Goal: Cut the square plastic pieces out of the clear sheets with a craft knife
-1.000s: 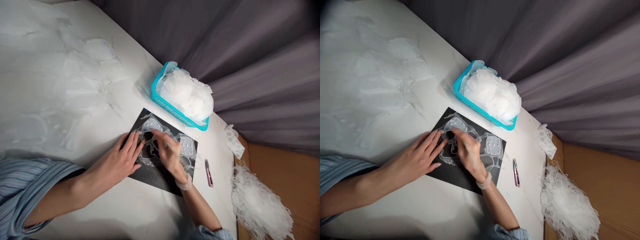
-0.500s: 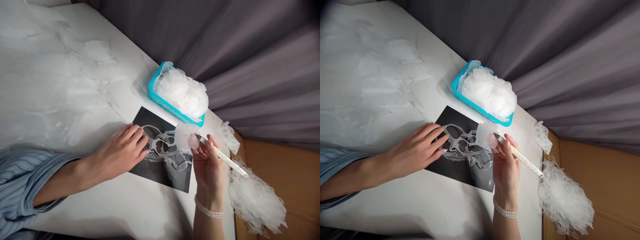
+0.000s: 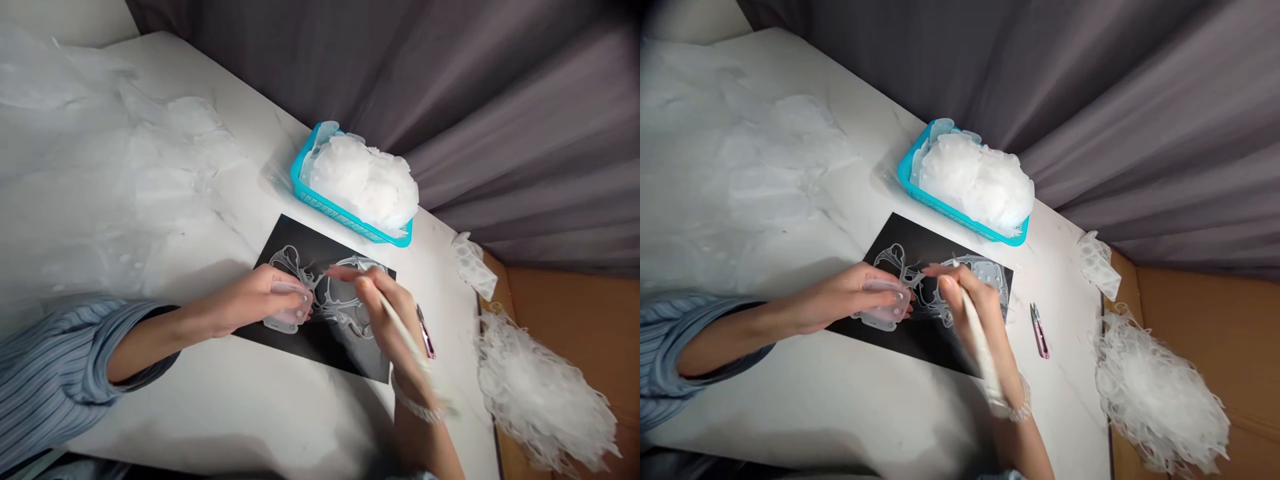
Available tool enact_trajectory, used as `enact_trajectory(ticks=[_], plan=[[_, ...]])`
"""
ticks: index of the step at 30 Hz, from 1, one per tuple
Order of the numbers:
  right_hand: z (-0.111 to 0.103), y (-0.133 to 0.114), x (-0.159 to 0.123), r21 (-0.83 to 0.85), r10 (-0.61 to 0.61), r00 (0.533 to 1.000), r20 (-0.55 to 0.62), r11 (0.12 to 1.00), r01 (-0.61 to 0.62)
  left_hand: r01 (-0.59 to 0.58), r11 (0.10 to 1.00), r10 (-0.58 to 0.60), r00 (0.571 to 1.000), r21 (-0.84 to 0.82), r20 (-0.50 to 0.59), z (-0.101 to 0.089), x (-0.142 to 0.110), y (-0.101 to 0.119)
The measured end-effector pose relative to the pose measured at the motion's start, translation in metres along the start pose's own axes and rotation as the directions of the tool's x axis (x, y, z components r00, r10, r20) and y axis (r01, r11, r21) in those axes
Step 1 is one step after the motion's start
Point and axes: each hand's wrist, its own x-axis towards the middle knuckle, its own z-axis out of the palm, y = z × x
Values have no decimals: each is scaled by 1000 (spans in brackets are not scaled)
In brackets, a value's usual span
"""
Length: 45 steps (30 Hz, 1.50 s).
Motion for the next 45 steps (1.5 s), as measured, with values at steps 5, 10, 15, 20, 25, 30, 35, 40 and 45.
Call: enact_trajectory(ticks=[5, 10, 15, 20, 25, 30, 35, 40, 45], plan=[[19, 7, 24, 15, -27, 971, 236, 1000, 25, -126, 977, 124, 992, 170, 25, -1, 3, -6], [27, 11, 23, 80, -78, 960, 270, 995, 59, -168, 928, 202, 977, 334, -72, -1, 1, -6], [31, 8, 20, 254, -80, 964, 254, 967, 14, -192, 880, 270, 955, 435, -125, 2, -3, -8], [42, 21, 24, 20, -115, 983, 142, 993, 113, -224, 801, 371, 914, 555, -167, 5, -4, -15], [30, 50, 44, -325, -67, 991, -118, 945, 25, -216, 885, 350, 893, 412, -284, 0, -9, -8], [14, 44, 43, -304, -72, 961, -266, 953, -13, -123, 986, 104, 981, -112, -166, -8, -9, -1], [23, 17, 26, 140, 46, 998, -40, 989, -39, -81, 910, 29, 991, -407, -131, -10, -9, 3], [37, 16, 23, 543, 147, 971, 187, 809, -227, -13, 857, -40, 995, -515, -92, -14, -9, 6], [36, 23, 24, 602, 183, 980, 78, 775, -193, 50, 845, -35, 999, -533, 38, -17, -8, 6]])
